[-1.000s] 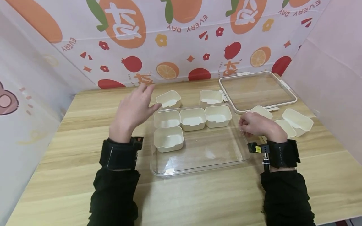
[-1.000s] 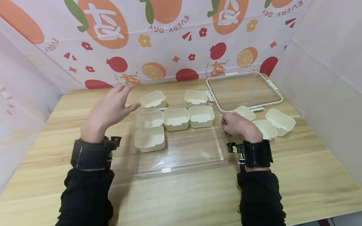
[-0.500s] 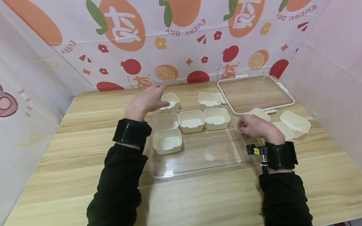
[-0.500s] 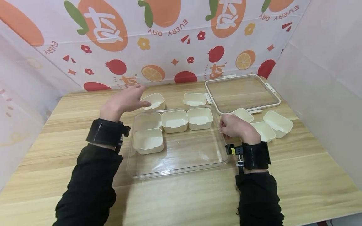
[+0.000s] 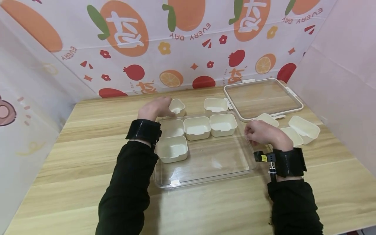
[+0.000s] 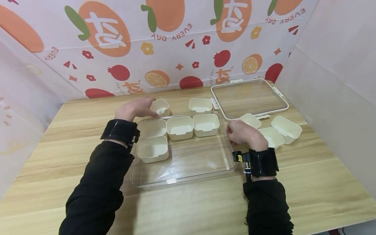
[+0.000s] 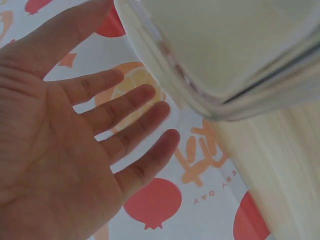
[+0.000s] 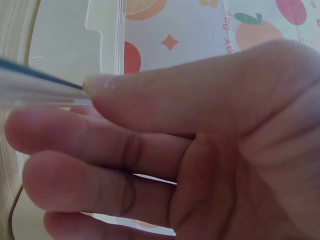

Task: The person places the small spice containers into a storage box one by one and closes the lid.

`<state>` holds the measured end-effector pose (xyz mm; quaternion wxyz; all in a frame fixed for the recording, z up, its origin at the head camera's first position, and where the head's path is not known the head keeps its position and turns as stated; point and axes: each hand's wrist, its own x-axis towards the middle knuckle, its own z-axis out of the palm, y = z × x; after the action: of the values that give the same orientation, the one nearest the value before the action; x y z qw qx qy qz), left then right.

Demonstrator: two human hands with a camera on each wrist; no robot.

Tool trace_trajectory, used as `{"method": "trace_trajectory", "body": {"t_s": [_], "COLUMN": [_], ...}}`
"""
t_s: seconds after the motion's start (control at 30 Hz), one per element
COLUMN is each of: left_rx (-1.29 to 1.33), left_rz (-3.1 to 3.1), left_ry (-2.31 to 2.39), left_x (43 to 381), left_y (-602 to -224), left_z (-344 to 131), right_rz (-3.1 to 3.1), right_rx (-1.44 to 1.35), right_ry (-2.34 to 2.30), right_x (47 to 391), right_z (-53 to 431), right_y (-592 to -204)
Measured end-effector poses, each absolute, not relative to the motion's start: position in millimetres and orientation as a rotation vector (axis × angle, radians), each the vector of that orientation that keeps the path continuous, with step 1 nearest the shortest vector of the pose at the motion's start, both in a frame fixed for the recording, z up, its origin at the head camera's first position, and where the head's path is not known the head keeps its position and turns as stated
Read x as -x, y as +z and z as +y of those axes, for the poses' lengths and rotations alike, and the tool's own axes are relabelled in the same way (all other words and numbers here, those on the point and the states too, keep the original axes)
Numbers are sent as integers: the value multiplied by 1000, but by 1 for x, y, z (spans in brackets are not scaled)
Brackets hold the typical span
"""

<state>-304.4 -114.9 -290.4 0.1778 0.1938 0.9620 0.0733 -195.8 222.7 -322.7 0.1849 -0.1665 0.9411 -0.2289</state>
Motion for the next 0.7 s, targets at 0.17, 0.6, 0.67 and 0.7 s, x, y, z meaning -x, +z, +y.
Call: {"method": "trace_trajectory", "body": {"t_s": [0.17, 0.6, 0.67, 0.7], "left_rx": [-500, -386, -368, -363], "left_rz": [2741, 2781, 2776, 2776], "left_ry": [204, 180, 182, 182], "left_x": [306, 305, 305, 305], "left_y": [-293, -293, -294, -294], "left_z": [-118, -122, -122, -122], "right_rz": [2654, 2646, 2648, 2649], "right_rx": [471, 445, 445, 446], "right_ry": [-635, -636, -633, -632], "right_x": [197, 194, 194, 194], "right_z": [222, 221, 221, 221], "right_y": [-323, -322, -322, -322]}}
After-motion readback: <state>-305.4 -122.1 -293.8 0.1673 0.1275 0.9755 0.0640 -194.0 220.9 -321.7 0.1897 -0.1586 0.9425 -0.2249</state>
